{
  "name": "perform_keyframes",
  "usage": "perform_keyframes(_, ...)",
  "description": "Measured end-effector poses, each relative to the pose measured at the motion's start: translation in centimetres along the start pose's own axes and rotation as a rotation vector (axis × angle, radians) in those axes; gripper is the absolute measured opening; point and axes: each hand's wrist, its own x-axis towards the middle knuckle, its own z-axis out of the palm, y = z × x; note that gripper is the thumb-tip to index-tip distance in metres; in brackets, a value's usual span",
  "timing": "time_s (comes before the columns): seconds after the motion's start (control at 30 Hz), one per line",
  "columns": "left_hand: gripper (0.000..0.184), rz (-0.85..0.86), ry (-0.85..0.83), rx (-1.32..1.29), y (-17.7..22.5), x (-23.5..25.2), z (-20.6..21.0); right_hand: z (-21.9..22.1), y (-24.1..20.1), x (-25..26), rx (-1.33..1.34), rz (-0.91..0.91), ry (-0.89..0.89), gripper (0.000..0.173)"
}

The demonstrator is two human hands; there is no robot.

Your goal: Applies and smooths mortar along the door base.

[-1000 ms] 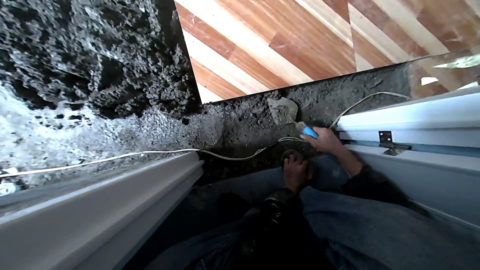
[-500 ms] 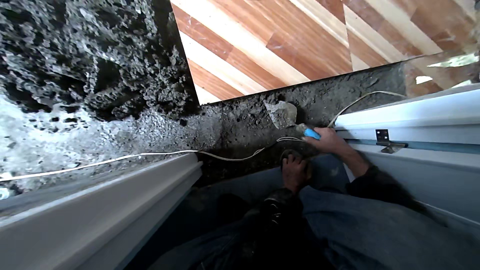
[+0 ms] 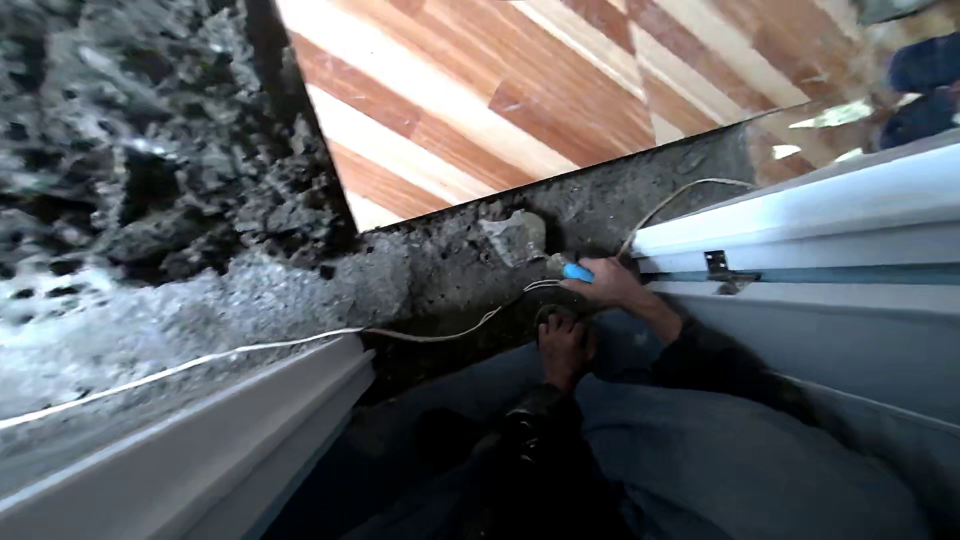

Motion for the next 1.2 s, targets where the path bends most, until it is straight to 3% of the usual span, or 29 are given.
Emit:
perform_keyframes(0.1,0.024,0.008,0.006,-0.003,0.0,0.0,0.1,-1.2,-1.7,-1.2,0.033,0.0,-0.029,0.047)
perform_keyframes(0.2,0.024,0.025,0.031,0.003,-0.2,0.0,0.4,-4.1,-6.6,-0.6,0.026,-0.101,-0.092,0.039)
perform_keyframes(0.3,0.024,0.021,0.033,0.009,-0.4,0.0,0.7,-5.7,-11.7,4.1,0.103,-0.271,-0.248,0.041)
perform_keyframes(0.37,0.024,0.018,0.039,0.014,-0.3,0.2,0.5,-5.2,-16.3,7.4,0.396,-0.348,-0.366,0.04)
perform_keyframes(0.43,0.023,0.011,0.035,-0.001,0.3,0.1,-0.4,-4.4,-22.8,8.7,0.712,-0.267,-0.496,0.044)
perform_keyframes(0.53,0.023,-0.003,-0.02,-0.023,0.2,0.4,-1.0,-5.3,-29.4,8.0,0.504,-0.183,-0.522,0.05)
perform_keyframes(0.63,0.025,-0.003,0.004,-0.006,0.4,0.1,-0.8,-6.0,-27.4,5.0,0.307,-0.292,-0.453,0.041)
perform_keyframes(0.73,0.023,-0.005,0.018,-0.012,0.0,-0.1,0.2,-9.3,-22.6,2.4,-0.03,-0.37,-0.244,0.034)
perform_keyframes(0.87,0.023,-0.014,0.008,-0.01,0.8,0.0,-0.2,-18.5,-19.0,0.1,-0.622,-0.053,0.037,0.039)
perform_keyframes(1.0,0.021,-0.027,0.026,-0.019,0.9,-0.1,-0.2,-26.2,-16.5,0.6,-0.848,0.255,0.055,0.033)
perform_keyframes(1.1,0.021,-0.049,-0.001,-0.03,1.0,-0.3,-0.2,-28.0,-12.4,3.2,-0.989,0.487,-0.05,0.026)
perform_keyframes(1.2,0.022,-0.043,-0.001,-0.03,0.9,0.0,-0.3,-27.9,-7.3,4.8,-1.133,0.618,-0.07,0.036)
